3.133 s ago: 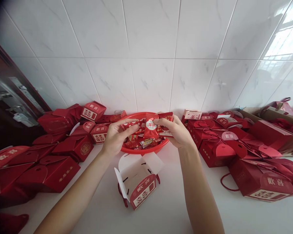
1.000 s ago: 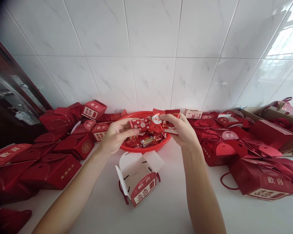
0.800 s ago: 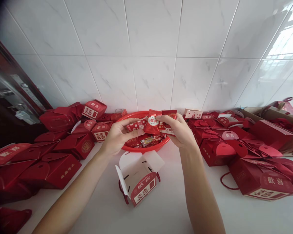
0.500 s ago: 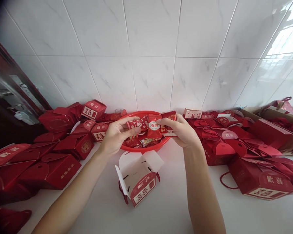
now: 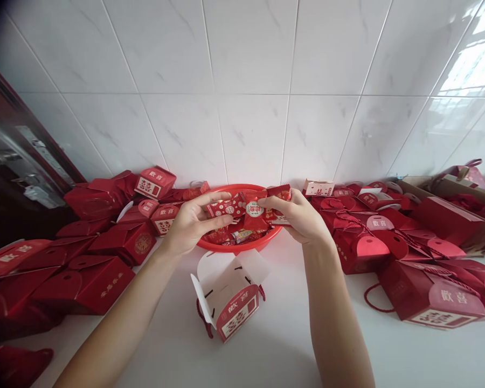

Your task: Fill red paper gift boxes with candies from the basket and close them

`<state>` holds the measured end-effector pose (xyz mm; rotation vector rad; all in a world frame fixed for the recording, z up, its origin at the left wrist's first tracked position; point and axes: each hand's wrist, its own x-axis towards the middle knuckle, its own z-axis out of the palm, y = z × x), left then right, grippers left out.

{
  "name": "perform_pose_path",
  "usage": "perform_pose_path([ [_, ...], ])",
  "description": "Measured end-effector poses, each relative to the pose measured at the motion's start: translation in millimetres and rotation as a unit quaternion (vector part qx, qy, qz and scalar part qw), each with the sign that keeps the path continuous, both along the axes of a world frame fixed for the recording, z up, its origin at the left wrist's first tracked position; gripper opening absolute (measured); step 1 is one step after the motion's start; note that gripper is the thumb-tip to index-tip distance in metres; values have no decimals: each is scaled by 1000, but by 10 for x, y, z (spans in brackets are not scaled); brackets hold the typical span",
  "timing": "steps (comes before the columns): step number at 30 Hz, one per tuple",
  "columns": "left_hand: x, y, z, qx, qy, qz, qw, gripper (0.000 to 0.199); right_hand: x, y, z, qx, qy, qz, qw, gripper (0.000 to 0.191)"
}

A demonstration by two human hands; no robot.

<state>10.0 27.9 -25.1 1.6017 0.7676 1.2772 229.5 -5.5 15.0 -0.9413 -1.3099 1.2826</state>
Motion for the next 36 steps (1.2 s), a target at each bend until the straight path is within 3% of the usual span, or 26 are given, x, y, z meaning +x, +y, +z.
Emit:
perform_pose_path([
  [4,6,-35,33,-20,12,-10,1000,44,10,12,-23,18,0,0,1000,11],
  [13,24,-50,37,13,26,7,1000,25,0,-29,23,18,-7,8,1000,11],
  [20,61,-75,19,0,22,51,998,36,0,-4,-15,36,-4,28,999,10],
  [36,89,-116,47,-30,-21,43,998,30,32,-1,-30,35,-5,31,999,14],
])
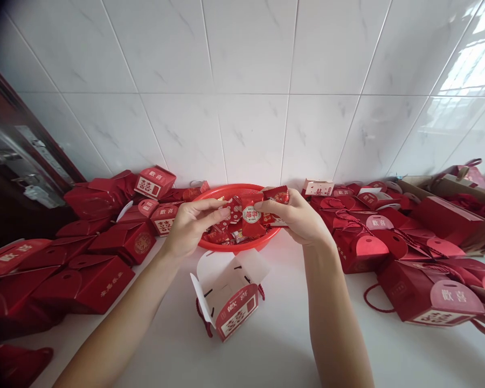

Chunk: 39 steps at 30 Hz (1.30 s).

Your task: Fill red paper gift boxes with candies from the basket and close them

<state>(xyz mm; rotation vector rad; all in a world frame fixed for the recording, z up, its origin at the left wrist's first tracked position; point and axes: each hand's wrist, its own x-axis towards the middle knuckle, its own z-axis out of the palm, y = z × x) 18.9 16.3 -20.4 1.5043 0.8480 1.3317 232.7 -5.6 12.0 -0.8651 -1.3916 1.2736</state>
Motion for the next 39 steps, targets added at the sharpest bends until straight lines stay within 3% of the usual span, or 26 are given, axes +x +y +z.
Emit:
perform_pose_path([
  [10,9,-15,-2,56,65,-8,996,31,-36,7,-21,4,14,16,1000,16],
  [19,39,6,-19,20,2,-22,1000,18,-18,66,-66,-12,38,15,999,18],
  [28,1,37,-32,-5,-8,-52,999,29,-29,45,-14,11,41,11,999,17],
  [35,-33,62,-30,-12,12,-139,990,34,-35,24,-1,15,32,5,999,16],
  [39,-10,36,-15,-17,-5,-146,989,29,-38,12,-2,21,31,10,999,16],
])
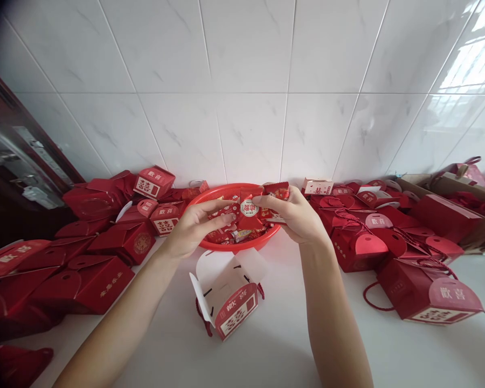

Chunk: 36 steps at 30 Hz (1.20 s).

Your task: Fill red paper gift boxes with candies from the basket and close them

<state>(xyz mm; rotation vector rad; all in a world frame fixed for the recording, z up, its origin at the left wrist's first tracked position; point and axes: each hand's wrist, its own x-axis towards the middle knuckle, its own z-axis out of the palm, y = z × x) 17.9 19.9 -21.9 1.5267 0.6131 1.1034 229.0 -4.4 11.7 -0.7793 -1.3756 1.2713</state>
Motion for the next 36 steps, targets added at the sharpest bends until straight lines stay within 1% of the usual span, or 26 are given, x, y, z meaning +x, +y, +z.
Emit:
perform_pose_path([
  [2,3,-13,8,3,-1,20,1000,30,-2,-3,-2,1,-5,-1,1000,17],
  [4,-1,-17,13,10,-2,54,998,30,-5,-1,-7,7,-9,3,1000,17],
  [9,-57,11,25,21,3,119,993,33,-7,9,-32,46,-32,18,998,18],
  [11,-102,30,40,37,22,148,988,35,-6,-1,-35,61,-69,20,996,16],
  [13,-155,45,63,65,52,173,981,34,-19,-19,-32,61,-138,28,988,16],
  [15,-205,54,92,86,75,183,976,32,-60,-39,-28,51,-224,42,972,16],
  [17,-248,59,118,92,80,190,974,32,-141,-55,-36,49,-301,60,951,15],
  [20,-296,69,138,97,67,210,971,31,-320,-61,-88,53,-388,91,915,5],
  [22,-318,76,139,101,58,216,969,31,-447,-54,-151,52,-435,123,890,8],
  [24,-329,77,137,101,52,213,970,33,-547,-39,-223,48,-471,168,864,13],
  [26,-326,67,138,96,48,212,972,34,-602,-22,-280,40,-487,209,847,14],
  [27,-320,59,141,91,47,211,972,34,-608,-16,-295,33,-485,220,846,14],
  [28,-311,49,146,87,47,209,973,34,-602,-11,-299,25,-475,221,851,14],
  [30,-290,27,159,80,45,201,975,33,-555,-9,-273,3,-437,199,877,11],
  [33,-267,5,173,78,44,186,979,32,-431,-16,-188,-33,-376,152,913,5],
  [36,-263,3,168,73,44,165,983,30,-297,-16,-118,-29,-333,144,932,12],
])
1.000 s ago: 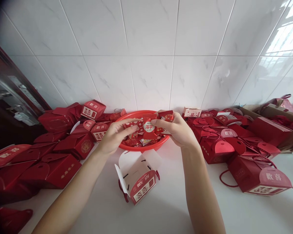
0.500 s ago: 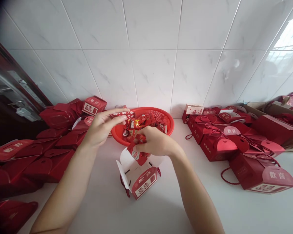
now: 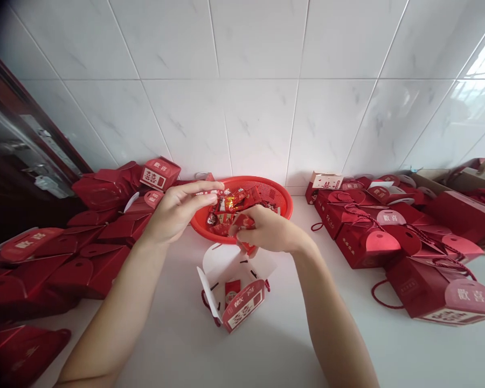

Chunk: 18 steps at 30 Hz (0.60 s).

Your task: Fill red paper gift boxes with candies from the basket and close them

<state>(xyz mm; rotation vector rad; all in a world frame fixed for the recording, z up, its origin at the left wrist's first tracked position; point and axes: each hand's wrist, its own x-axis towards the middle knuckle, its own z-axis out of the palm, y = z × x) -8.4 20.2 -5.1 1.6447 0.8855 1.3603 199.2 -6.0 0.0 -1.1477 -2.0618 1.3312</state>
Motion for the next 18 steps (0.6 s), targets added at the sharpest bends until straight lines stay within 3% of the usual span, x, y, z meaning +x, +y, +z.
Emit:
perform_pose_path([
  [6,-5,0,-17,-7,-23,-36,999,23,110,11,24,35,25,20,999,15],
  [11,-3,-15,-4,2,-15,-34,999,19,-32,4,9,36,-76,73,994,11],
  [15,4,-23,5,0,-20,-37,999,18,-251,-6,-85,89,-222,150,959,16],
  [18,7,-32,15,3,-17,-43,999,17,-428,-17,-209,102,-350,201,909,16],
])
